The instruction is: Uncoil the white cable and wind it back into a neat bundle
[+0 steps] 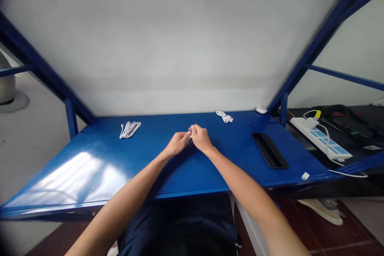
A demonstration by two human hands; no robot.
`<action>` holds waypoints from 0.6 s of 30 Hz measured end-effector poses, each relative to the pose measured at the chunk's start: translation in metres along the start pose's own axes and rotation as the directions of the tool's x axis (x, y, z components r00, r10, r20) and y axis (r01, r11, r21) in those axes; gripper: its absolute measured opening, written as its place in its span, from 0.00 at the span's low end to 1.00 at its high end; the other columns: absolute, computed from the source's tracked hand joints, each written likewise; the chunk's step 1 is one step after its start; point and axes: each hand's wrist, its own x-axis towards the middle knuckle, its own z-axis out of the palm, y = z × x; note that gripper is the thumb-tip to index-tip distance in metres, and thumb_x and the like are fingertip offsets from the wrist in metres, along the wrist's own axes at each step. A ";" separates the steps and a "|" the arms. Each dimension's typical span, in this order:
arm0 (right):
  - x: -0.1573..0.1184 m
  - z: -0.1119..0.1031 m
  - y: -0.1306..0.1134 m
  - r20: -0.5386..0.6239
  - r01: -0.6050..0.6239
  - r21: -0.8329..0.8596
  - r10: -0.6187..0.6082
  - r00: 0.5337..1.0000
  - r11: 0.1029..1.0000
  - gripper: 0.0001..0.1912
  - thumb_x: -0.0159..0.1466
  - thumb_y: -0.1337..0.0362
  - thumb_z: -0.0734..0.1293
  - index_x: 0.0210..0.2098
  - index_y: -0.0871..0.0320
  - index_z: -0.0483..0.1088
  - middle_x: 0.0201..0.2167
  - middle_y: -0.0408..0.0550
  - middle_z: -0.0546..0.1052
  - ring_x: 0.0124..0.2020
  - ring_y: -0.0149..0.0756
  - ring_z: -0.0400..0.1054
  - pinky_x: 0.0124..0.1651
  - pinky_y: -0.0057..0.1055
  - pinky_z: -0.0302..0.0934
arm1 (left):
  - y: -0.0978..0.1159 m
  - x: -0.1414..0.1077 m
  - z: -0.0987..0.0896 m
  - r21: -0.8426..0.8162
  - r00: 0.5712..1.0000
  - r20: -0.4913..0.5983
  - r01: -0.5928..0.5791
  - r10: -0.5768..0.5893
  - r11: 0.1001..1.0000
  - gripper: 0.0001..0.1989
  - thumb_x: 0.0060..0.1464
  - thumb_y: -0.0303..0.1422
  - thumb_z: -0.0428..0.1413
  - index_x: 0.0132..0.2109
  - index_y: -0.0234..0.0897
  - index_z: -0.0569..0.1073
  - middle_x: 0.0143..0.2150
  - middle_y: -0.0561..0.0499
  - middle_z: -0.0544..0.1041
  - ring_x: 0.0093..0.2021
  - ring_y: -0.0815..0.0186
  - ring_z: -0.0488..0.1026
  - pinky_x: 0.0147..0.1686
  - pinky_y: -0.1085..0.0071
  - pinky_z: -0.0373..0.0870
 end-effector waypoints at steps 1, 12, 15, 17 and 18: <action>0.000 0.000 0.000 0.026 0.008 -0.051 -0.007 1.000 0.999 0.20 0.68 0.60 0.52 0.29 0.56 0.71 0.26 0.49 0.77 0.29 0.37 0.71 0.34 0.29 0.59 | 0.001 0.000 0.000 0.072 0.999 -0.027 -0.025 0.027 0.997 0.28 0.61 0.49 0.39 0.24 0.34 0.66 0.19 0.54 0.67 0.20 0.72 0.62 0.22 0.75 0.56; 0.012 -0.020 0.023 0.371 0.026 -0.041 -0.009 0.929 0.999 0.16 0.65 0.65 0.56 0.34 0.57 0.75 0.35 0.47 0.79 0.36 0.35 0.72 0.40 0.28 0.61 | 0.015 -0.014 0.015 0.783 0.963 0.270 -0.213 -0.010 0.584 0.20 0.65 0.40 0.37 0.47 0.31 0.67 0.38 0.36 0.77 0.39 0.52 0.77 0.38 0.59 0.70; 0.012 -0.019 0.025 0.365 0.056 -0.012 -0.048 0.930 0.998 0.16 0.65 0.65 0.55 0.37 0.56 0.75 0.38 0.47 0.79 0.39 0.36 0.72 0.43 0.30 0.61 | 0.015 -0.014 0.021 0.805 0.968 0.251 -0.207 -0.003 0.556 0.20 0.65 0.37 0.36 0.47 0.29 0.67 0.36 0.35 0.77 0.38 0.50 0.77 0.36 0.58 0.70; 0.016 -0.026 0.030 0.403 0.042 0.004 -0.040 0.914 0.999 0.18 0.66 0.63 0.54 0.39 0.56 0.75 0.31 0.45 0.79 0.34 0.35 0.72 0.40 0.29 0.63 | 0.015 -0.014 0.021 0.798 0.971 0.239 -0.199 0.005 0.569 0.20 0.65 0.37 0.35 0.47 0.30 0.67 0.35 0.35 0.77 0.37 0.50 0.77 0.36 0.57 0.70; 0.019 -0.034 0.036 0.416 0.015 -0.013 -0.009 0.909 1.000 0.19 0.66 0.62 0.53 0.39 0.57 0.75 0.26 0.43 0.78 0.30 0.34 0.72 0.37 0.29 0.63 | 0.014 -0.014 0.020 0.790 0.972 0.237 -0.195 0.004 0.581 0.20 0.65 0.37 0.35 0.46 0.30 0.67 0.35 0.36 0.77 0.37 0.50 0.77 0.35 0.57 0.70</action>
